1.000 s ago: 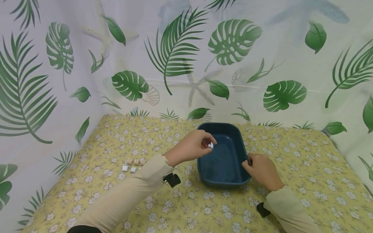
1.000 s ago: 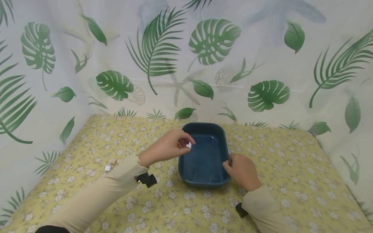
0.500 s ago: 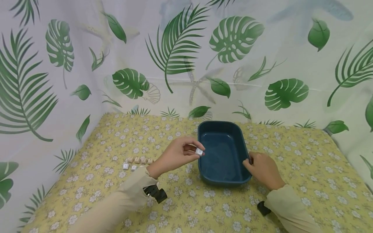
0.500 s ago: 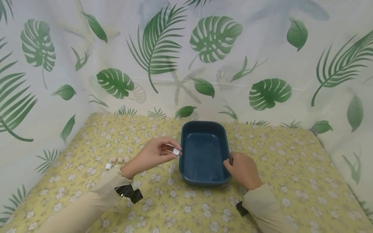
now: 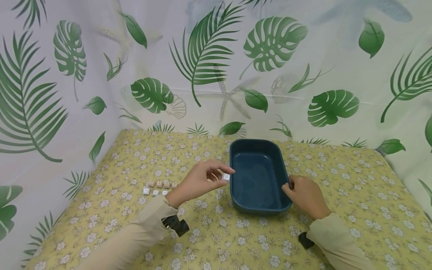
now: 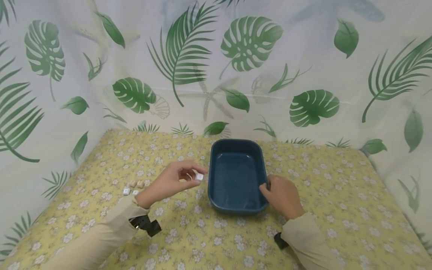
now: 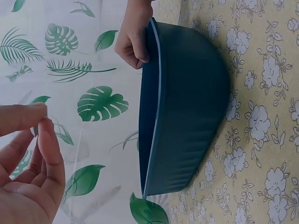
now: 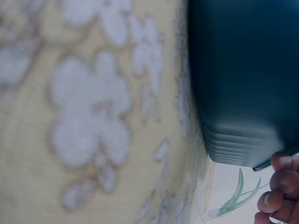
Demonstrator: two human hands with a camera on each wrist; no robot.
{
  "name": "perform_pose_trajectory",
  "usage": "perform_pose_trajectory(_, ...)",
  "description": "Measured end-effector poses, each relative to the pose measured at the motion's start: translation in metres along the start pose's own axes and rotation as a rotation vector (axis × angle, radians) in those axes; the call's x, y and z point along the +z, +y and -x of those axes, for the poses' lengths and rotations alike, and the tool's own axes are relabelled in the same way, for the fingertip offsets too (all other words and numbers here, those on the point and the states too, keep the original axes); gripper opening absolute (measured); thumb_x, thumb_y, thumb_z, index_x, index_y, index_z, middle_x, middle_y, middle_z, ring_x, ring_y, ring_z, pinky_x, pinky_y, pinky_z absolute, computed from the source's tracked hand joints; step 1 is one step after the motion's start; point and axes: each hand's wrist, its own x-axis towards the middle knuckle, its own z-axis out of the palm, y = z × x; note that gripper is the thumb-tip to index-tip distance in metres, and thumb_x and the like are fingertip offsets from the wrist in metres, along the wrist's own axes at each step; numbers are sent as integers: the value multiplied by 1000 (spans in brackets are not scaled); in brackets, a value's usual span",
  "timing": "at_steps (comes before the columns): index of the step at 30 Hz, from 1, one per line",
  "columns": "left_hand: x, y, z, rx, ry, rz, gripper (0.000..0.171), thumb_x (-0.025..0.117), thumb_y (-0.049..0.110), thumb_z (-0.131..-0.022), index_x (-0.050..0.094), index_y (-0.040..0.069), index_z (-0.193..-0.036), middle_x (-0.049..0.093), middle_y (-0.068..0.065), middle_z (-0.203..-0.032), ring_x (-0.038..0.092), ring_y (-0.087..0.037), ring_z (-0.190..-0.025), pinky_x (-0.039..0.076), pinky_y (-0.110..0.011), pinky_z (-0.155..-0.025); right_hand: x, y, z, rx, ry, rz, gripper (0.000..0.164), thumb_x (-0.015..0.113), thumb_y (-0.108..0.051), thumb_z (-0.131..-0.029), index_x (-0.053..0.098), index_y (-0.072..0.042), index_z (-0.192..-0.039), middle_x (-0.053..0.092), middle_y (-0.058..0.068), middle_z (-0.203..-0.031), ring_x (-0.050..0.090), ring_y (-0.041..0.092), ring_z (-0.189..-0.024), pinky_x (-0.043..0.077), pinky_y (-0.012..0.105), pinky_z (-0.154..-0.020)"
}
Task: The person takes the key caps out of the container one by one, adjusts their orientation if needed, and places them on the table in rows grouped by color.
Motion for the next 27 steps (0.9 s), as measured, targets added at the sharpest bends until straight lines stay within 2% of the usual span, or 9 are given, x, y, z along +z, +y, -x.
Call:
perform_pose_trajectory(5, -1, 0, 1, -16, -27, -15, 26, 65, 11, -88, 67, 12, -114, 62, -6, -116, 58, -12, -84, 52, -23, -75, 0, 0, 0, -9, 12, 1, 35, 53, -12, -89, 39, -14, -57, 29, -4, -48, 21, 7, -42, 21, 22, -45)
perform_pose_trajectory(12, 1, -1, 1, -41, -65, 28, 23, 68, 9, -86, 69, 9, -109, 60, -8, -108, 60, -11, -80, 54, -23, -75, 1, 1, 0, -20, 23, -2, 35, 53, -11, -88, 38, -14, -57, 29, -4, -48, 22, 8, -42, 20, 22, -45)
perform_pose_trajectory(20, 2, -1, 3, -45, -36, -16, 19, 72, 13, -82, 70, 10, -101, 61, -5, -103, 59, -10, -75, 53, -23, -70, 1, 0, 0, -11, 12, -7, 35, 53, -10, -88, 38, -14, -57, 29, -3, -48, 22, 9, -43, 20, 22, -45)
perform_pose_trajectory(27, 1, -1, 6, -70, -1, -100, 10, 72, 12, -82, 71, 15, -91, 59, -2, -99, 59, -9, -76, 53, -20, -71, -1, -2, 0, -7, 2, -4, 35, 53, -12, -90, 39, -14, -58, 29, -4, -48, 22, 7, -43, 21, 22, -46)
